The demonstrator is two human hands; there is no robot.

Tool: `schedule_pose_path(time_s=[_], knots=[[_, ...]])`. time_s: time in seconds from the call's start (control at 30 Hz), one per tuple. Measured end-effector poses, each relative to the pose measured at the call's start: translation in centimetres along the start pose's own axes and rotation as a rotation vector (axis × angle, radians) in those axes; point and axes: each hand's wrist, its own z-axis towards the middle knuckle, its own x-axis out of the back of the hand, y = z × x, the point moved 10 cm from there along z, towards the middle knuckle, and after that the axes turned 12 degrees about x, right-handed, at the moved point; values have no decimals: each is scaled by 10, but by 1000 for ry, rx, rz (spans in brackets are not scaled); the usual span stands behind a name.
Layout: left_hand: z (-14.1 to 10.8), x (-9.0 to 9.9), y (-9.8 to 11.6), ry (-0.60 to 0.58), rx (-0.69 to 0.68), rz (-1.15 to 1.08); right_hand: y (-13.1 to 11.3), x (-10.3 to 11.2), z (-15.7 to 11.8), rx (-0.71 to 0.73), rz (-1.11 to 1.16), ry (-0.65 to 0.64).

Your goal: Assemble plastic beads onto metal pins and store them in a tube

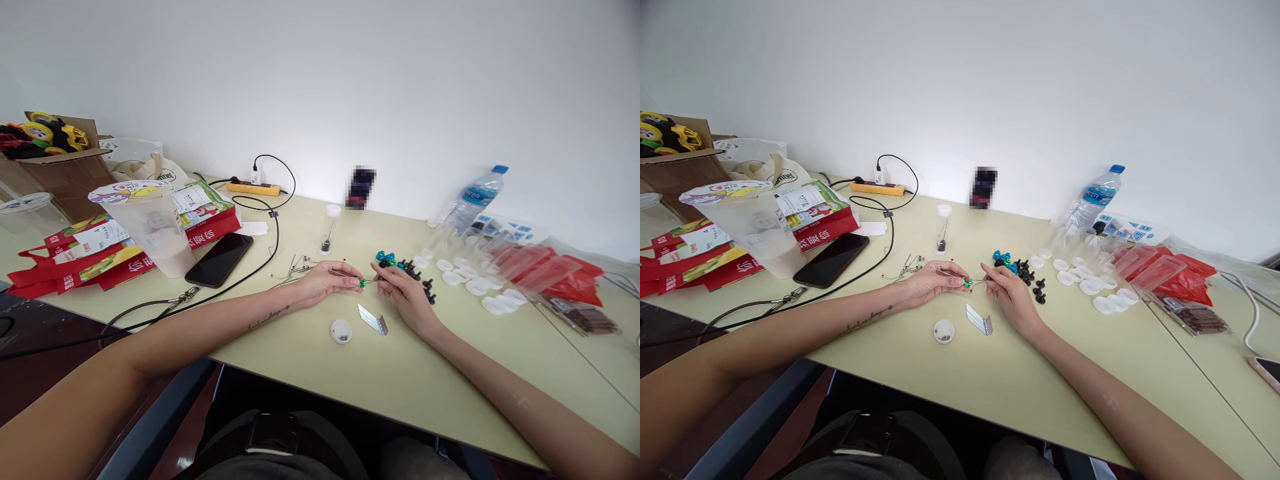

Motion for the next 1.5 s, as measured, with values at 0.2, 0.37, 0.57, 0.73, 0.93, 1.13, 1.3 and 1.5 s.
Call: schedule_pose_path(time_s=[0.2,0.37,0.57,0.73,0.93,1.13,1.3,1.5], knots=[[-1,2,1,19,-21,-33,-14,6,-3,25,-33,54],[-1,1,-5,10,18,-63,-26,4,-7,55,28,113],[-2,-2,-10,-5,57,-110,-33,5,-11,93,138,193],[-2,-3,-12,-7,68,-152,-34,7,-12,86,90,199],[-2,-5,-14,-30,99,-162,-35,8,-13,111,44,200],[-3,-7,-14,-42,106,-145,-40,12,-15,153,-24,236],[-4,-6,-13,-25,95,-129,-33,10,-15,99,38,224],[-2,-6,-13,-48,80,-108,-17,1,-14,-46,253,199]])
